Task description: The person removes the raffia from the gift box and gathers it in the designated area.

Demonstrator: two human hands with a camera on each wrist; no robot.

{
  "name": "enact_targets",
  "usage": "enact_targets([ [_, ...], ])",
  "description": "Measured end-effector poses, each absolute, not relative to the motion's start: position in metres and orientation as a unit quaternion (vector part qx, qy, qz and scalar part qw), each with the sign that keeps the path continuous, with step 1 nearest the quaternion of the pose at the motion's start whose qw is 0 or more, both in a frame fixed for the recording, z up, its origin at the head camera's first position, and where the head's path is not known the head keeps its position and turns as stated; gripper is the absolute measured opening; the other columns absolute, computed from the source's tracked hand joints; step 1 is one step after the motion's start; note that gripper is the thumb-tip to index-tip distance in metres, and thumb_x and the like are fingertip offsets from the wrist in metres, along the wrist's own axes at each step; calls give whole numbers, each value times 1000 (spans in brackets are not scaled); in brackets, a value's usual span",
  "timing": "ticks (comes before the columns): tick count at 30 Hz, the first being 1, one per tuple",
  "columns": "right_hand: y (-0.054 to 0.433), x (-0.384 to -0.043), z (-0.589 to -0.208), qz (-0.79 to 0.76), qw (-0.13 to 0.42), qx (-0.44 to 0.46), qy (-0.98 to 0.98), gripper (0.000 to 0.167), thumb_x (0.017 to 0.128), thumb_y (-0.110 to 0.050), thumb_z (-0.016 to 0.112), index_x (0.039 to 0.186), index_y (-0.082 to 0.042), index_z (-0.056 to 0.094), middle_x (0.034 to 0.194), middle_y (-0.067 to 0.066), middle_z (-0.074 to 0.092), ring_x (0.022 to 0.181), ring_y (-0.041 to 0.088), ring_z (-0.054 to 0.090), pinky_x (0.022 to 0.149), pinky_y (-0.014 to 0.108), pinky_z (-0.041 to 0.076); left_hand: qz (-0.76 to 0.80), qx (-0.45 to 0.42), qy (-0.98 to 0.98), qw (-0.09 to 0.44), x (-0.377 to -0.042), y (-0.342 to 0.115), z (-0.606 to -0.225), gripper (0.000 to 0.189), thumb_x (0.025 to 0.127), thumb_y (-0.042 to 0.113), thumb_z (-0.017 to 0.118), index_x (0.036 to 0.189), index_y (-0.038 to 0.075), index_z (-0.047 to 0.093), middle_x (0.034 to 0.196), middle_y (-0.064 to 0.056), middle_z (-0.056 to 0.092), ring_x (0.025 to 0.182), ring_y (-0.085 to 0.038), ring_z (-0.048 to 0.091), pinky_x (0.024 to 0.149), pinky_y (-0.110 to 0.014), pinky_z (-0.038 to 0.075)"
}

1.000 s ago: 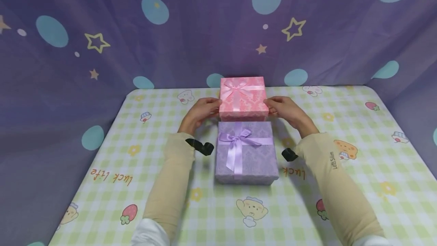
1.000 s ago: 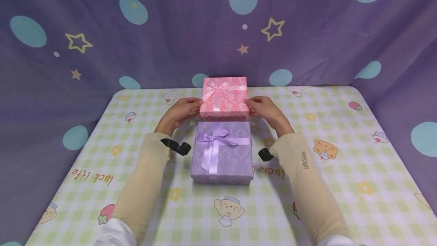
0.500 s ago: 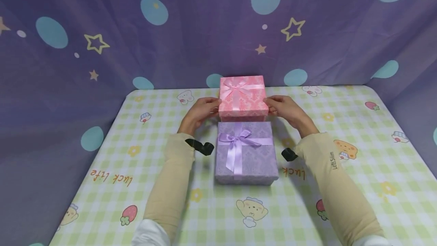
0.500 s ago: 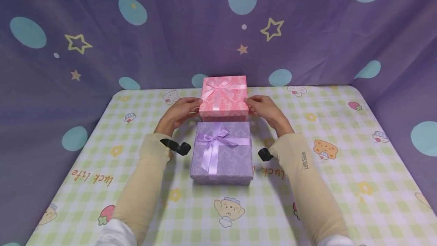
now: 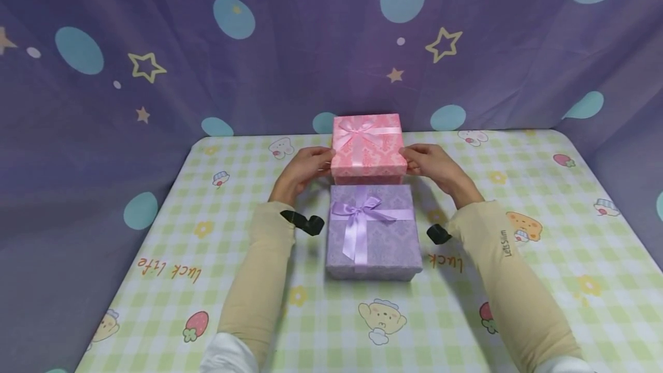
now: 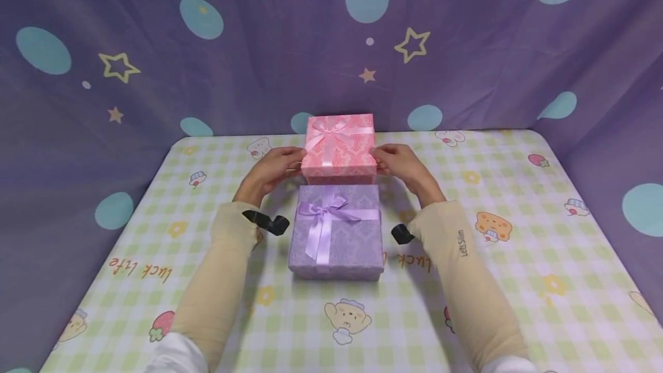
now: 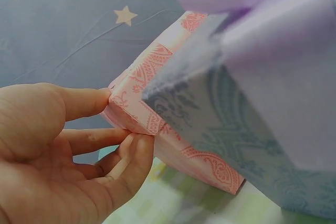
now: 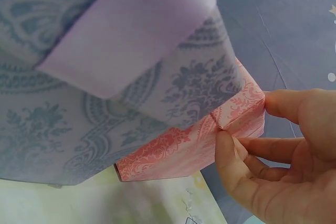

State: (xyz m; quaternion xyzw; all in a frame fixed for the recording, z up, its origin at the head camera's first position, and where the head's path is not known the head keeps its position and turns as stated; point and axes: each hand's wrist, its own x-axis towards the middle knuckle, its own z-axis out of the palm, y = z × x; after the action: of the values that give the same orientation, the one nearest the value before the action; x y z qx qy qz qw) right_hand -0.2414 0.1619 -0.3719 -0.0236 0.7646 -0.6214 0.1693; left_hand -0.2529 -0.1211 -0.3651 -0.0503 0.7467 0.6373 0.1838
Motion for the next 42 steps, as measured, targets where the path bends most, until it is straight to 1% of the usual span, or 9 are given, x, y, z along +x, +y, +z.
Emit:
enact_targets([
  [8,163,-242,-368,-631,153,-33,760,51,98,-28,53,129,12,47,82,-7,60,73,3,60,74,15,53,642,-41,745,176,-252,-122,-357,41,99,22,53,132,-3,52,130,-18,56,117,-28,55,102,-35,47],
  [17,163,-242,-360,-630,151,-31,761,55,98,-31,53,133,10,45,89,-4,60,77,4,61,75,15,53,640,-27,749,167,-252,-123,-349,42,98,24,54,132,-1,52,130,-17,57,117,-27,56,102,-34,47],
  [20,163,-242,-358,-625,142,-27,767,56,97,-34,54,134,8,46,95,-1,61,80,6,61,76,16,53,644,-28,747,163,-252,-122,-345,41,98,23,54,132,-1,52,130,-17,56,117,-27,56,102,-35,46],
  [23,163,-242,-355,-620,128,-28,773,58,97,-36,54,136,6,45,107,5,59,84,7,60,78,17,53,645,-32,748,157,-252,-121,-341,41,99,25,52,133,1,51,128,-15,57,115,-26,57,101,-35,47],
  [28,162,-241,-350,-611,102,-32,784,60,97,-37,54,139,3,43,128,18,53,93,10,56,81,17,52,651,-47,745,135,-252,-118,-335,41,101,31,48,130,2,52,113,-9,59,101,-18,59,92,-31,52],
  [31,162,-238,-346,-598,85,-29,796,57,96,-38,55,139,-2,46,132,17,52,98,13,54,84,21,49,658,-57,742,115,-252,-117,-333,39,100,32,50,125,2,55,104,-5,59,93,-15,59,84,-27,54],
  [34,160,-236,-342,-589,70,-27,804,55,94,-38,57,138,-7,49,130,13,54,101,18,52,86,27,46,662,-63,741,94,-251,-117,-332,37,98,30,54,122,2,57,99,-3,60,88,-13,60,80,-25,53],
  [36,159,-234,-338,-586,63,-24,807,52,94,-37,59,137,-9,50,123,8,55,99,19,51,85,28,45,664,-60,741,83,-251,-118,-331,37,97,29,55,123,3,57,99,-2,60,89,-14,60,83,-27,53],
  [42,157,-231,-331,-602,42,-26,797,47,93,-24,61,136,-7,51,90,-3,53,76,11,49,72,25,47,673,-32,736,68,-247,-119,-325,37,97,25,57,125,2,56,103,-4,60,95,-18,59,94,-38,50],
])
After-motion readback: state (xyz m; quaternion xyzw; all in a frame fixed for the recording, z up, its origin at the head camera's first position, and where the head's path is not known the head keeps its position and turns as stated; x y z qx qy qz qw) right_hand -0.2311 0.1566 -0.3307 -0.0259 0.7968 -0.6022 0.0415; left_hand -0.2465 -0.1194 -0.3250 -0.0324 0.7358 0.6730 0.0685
